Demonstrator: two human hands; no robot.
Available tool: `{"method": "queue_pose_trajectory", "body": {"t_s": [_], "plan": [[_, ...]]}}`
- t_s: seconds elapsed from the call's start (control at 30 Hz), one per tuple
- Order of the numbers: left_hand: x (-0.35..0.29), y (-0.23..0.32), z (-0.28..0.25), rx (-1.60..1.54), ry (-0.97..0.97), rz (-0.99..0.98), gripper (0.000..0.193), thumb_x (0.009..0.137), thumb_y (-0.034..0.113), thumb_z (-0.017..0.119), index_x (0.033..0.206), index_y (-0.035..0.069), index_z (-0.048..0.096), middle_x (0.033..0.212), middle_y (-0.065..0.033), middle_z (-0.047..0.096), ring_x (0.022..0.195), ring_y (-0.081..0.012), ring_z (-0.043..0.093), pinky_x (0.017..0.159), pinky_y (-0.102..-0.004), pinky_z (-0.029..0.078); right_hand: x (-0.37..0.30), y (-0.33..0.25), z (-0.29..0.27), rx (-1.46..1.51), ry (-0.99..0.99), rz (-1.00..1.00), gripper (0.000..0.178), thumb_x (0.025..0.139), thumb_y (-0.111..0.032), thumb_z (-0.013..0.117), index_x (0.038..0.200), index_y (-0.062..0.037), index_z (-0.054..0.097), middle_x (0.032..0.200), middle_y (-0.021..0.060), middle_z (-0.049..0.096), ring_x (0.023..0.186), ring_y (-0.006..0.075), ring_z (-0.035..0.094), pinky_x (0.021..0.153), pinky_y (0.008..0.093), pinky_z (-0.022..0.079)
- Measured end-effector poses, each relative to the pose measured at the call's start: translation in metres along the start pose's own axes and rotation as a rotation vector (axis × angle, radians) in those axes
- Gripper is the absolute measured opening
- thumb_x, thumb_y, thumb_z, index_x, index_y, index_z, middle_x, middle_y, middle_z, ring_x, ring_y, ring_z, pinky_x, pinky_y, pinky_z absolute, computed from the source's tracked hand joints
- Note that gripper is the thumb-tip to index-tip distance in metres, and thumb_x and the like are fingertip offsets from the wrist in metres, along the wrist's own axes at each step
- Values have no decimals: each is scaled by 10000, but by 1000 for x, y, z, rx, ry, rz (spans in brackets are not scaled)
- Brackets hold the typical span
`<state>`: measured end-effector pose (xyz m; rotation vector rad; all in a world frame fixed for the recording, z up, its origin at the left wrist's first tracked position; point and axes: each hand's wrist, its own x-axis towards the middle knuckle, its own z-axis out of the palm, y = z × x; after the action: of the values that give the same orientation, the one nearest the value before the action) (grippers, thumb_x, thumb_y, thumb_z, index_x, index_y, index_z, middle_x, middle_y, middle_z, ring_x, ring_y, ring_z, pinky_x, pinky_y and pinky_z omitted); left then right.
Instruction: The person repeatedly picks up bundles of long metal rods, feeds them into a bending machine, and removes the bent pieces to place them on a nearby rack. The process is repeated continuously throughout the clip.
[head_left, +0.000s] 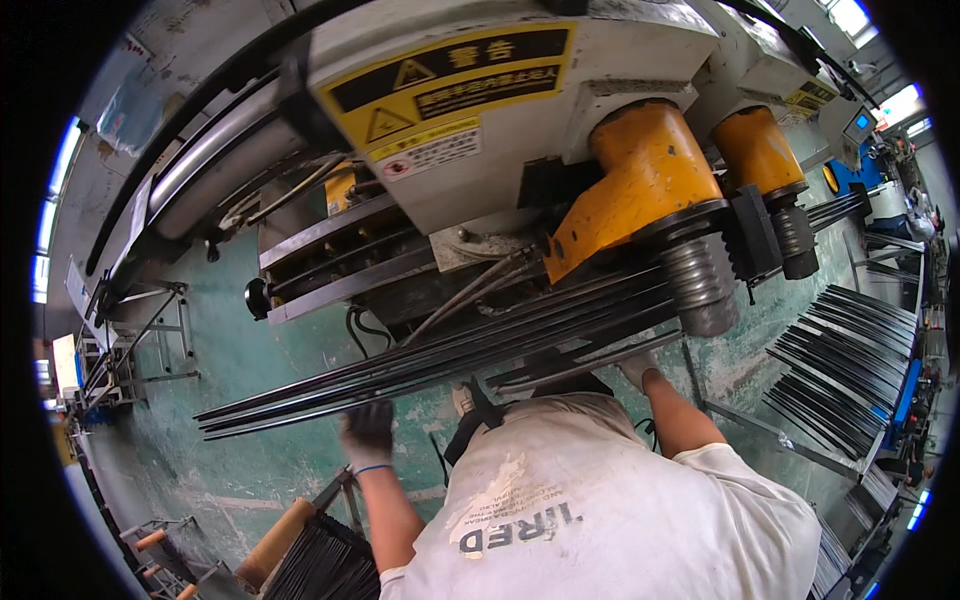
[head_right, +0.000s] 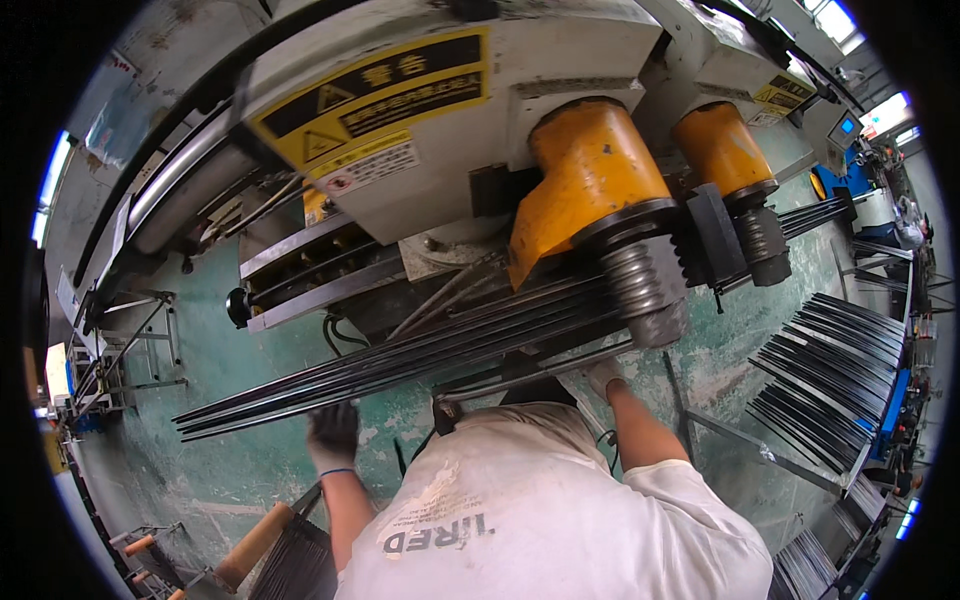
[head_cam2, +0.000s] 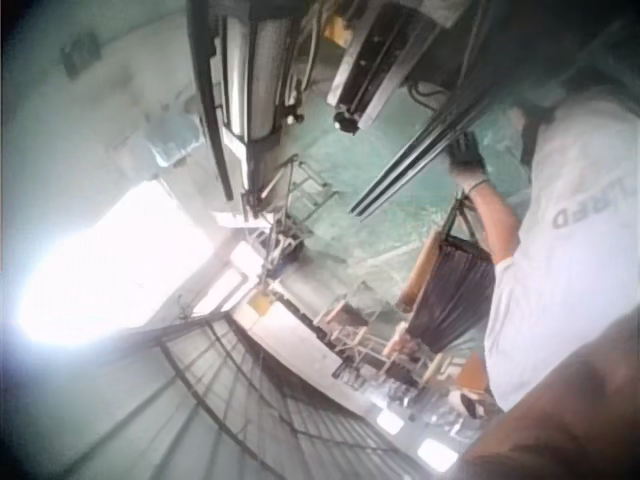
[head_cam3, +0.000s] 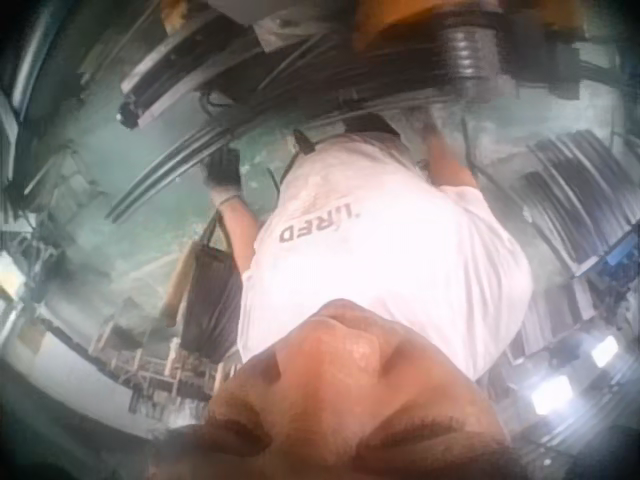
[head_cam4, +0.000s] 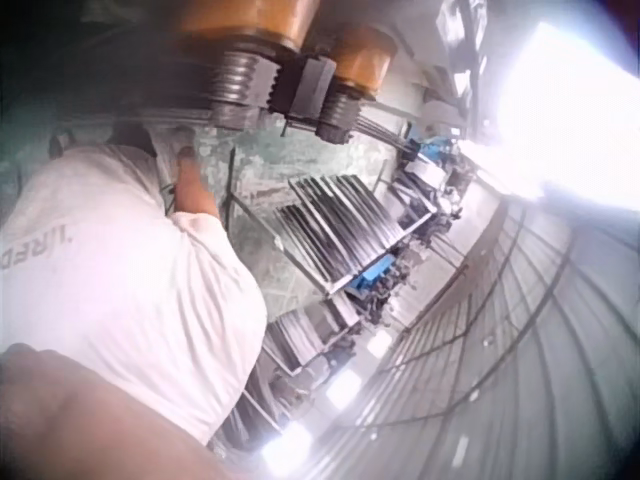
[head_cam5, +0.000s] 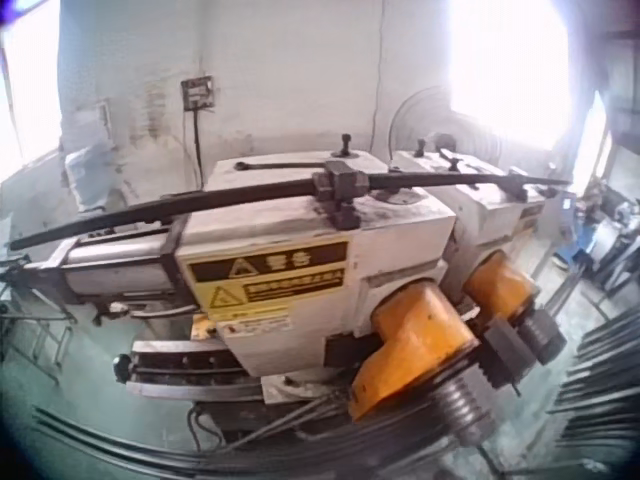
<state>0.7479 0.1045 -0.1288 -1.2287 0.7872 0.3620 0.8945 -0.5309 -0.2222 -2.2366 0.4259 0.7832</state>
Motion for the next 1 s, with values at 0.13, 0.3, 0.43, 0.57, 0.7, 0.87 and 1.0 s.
{"method": "queue_pose_trajectory", "body": {"t_s": [0.13, 0.3, 0.43, 0.57, 0.7, 0.87, 1.0], "plan": [[62, -45, -81, -1348, 329, -748, 416, 1119, 361, 607, 1464, 155, 714, 1528, -98, 686, 1437, -359, 609, 1234, -519, 470, 33, 36, -57, -42, 109, 23, 466, 1065, -407, 674, 1313, -39, 817, 1379, 230, 779, 1344, 390, 709, 1153, 444, 539], [68, -55, -81, -1808, 282, -933, 425, 1075, 340, 708, 1457, 155, 725, 1497, -80, 707, 1428, -329, 624, 1216, -496, 484, 63, 40, -101, -36, 219, 43, 464, 1060, -398, 683, 1310, -31, 816, 1377, 237, 778, 1342, 387, 713, 1146, 444, 542], [38, -110, -65, -2297, 442, -997, 503, 1001, 354, 826, 1446, 137, 735, 1498, -91, 721, 1391, -322, 654, 1192, -460, 509, 55, 63, -58, -95, 229, -48, 462, 1056, -391, 689, 1307, -24, 816, 1375, 244, 777, 1340, 385, 716, 1141, 445, 544], [34, -121, -61, -2542, 484, -995, 536, 990, 369, 850, 1446, 121, 715, 1541, -93, 706, 1400, -293, 650, 1166, -424, 516, 19, 96, -11, -417, 55, -102, 465, 1049, -385, 702, 1307, -14, 813, 1373, 255, 776, 1336, 379, 721, 1132, 448, 549], [33, -99, -61, -3670, 986, -733, 413, 1063, 341, 746, 1406, 116, 706, 1487, -115, 712, 1390, -340, 630, 1157, -478, 501, -78, 83, 11, -101, 18, 189, 518, 1000, -434, 745, 1312, -27, 818, 1351, 249, 786, 1323, 393, 727, 1123, 466, 556], [16, -102, -54, -4149, 1440, -83, 383, 1104, 323, 651, 1388, 71, 696, 1399, -138, 699, 1271, -357, 627, 1128, -519, 508, -141, 100, -15, -178, 223, 320, 456, 979, -436, 753, 1260, -89, 847, 1243, 194, 831, 1201, 414, 776, 1056, 450, 590], [-14, -94, -19, -3987, 1711, -269, 466, 1123, 304, 547, 1443, -6, 682, 1466, -203, 692, 1357, -397, 629, 1199, -561, 498, -130, 90, -108, 141, 611, 283, 417, 993, -373, 739, 1245, -54, 830, 1217, 241, 819, 1173, 431, 777, 1000, 475, 605]]}}
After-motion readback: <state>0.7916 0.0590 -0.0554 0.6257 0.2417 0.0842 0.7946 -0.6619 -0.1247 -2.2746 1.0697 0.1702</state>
